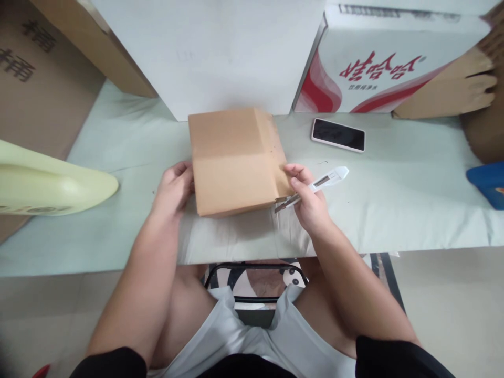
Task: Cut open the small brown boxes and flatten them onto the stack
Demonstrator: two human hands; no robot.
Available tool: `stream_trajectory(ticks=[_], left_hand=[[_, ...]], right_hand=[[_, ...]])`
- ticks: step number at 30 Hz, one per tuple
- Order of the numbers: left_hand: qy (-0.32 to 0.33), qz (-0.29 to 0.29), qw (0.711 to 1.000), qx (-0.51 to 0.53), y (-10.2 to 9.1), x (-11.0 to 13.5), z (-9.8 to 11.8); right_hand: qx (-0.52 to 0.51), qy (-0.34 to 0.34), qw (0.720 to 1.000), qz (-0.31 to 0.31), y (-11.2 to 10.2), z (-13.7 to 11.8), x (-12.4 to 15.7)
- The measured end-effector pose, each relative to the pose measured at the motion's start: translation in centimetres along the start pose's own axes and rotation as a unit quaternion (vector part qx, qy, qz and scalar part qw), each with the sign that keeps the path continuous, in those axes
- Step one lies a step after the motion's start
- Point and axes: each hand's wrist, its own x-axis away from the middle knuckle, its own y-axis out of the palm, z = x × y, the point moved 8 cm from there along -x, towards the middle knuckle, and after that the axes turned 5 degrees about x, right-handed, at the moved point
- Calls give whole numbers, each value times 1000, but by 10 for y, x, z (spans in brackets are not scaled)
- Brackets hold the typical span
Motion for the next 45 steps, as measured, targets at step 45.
stream_trajectory(ticks=[45], left_hand=[[20,27,998,55,-3,-8,-1]], right_hand=[[32,6,999,-13,3,-1,2]])
